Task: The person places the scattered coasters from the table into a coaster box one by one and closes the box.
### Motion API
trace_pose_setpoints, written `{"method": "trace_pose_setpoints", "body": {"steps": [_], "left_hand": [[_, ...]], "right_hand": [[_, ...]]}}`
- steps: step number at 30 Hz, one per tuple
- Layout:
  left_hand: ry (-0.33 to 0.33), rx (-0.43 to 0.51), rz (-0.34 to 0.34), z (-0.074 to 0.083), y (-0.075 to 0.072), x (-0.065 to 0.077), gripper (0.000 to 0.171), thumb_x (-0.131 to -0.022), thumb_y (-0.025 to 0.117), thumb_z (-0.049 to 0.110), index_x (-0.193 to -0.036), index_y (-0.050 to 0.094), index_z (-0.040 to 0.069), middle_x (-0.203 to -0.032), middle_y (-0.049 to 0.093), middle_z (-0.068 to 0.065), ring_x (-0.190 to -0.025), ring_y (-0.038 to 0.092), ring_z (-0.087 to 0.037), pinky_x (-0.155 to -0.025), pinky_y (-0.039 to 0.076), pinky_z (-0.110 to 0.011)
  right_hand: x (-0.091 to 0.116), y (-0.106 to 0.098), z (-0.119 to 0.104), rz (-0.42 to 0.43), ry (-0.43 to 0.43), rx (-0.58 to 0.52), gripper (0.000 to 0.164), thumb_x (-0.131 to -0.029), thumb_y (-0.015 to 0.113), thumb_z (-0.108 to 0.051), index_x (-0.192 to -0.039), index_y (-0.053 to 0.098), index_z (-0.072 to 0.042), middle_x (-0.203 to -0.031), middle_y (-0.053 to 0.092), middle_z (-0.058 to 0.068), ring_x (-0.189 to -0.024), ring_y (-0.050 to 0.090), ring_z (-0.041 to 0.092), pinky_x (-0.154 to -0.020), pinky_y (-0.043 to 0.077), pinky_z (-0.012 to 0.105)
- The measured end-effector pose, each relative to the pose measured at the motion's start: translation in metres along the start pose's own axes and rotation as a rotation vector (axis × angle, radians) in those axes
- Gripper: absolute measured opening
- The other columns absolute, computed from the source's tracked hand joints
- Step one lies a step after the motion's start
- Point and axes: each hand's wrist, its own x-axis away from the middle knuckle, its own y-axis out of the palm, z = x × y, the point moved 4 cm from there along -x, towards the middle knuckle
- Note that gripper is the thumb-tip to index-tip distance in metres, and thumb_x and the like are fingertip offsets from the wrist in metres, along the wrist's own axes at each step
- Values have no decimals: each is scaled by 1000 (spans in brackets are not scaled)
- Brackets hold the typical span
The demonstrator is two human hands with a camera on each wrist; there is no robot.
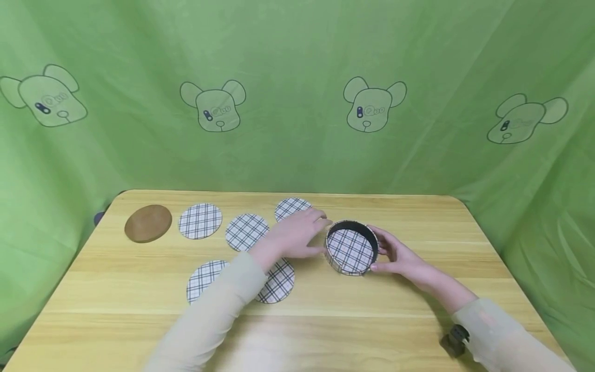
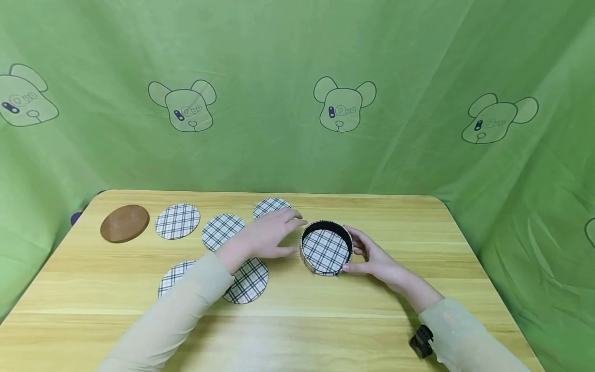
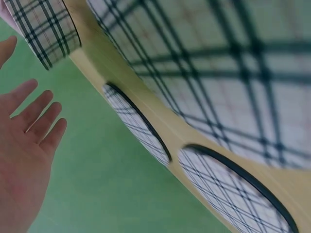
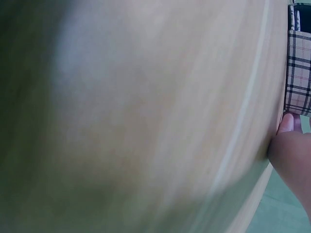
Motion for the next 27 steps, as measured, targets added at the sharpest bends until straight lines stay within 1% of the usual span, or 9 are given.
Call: {"method": "trace_pose_setpoints", "body": {"steps": [8, 13, 19, 23, 27], "left_hand": [[-75, 28, -9, -24, -2, 18, 71, -100, 70, 44, -158, 48, 9, -162, 50, -11, -153, 45, -29, -133, 33, -45], [-98, 29, -3, -40, -2, 30, 71, -100, 70, 44, -157, 48, 7, -162, 49, -14, -153, 45, -31, -132, 34, -47], [-142, 69, 30, -59, -2, 49, 70, -99, 72, 40, -156, 50, 5, -161, 49, -19, -152, 45, -36, -131, 35, -51], [-183, 79, 53, -71, -3, 62, 69, -99, 72, 40, -155, 51, 5, -161, 49, -19, -152, 46, -36, -131, 35, -51], [-200, 81, 80, -80, -5, 74, 69, -98, 73, 38, -153, 52, 2, -158, 52, -21, -149, 48, -38, -128, 39, -53]], "right_hand": [[-1, 0, 1, 5, -2, 1, 103, -88, 80, -3, -168, 16, -1, -168, 26, 34, -127, 52, 0, -106, 44, 12], [-1, -1, 2, 5, -4, 5, 102, -88, 80, -3, -168, 16, -1, -167, 27, 34, -126, 52, 1, -106, 43, 12], [-1, -1, 3, 8, -6, 8, 102, -88, 80, -3, -168, 16, -1, -167, 28, 34, -127, 53, 1, -106, 44, 12], [-1, -1, 3, 7, -4, 4, 103, -88, 80, -3, -168, 16, -1, -167, 27, 34, -127, 52, 1, -106, 44, 12], [-1, -1, 2, 5, -4, 7, 102, -88, 80, -3, -168, 16, -1, -167, 27, 34, -127, 52, 2, -106, 44, 12]]}}
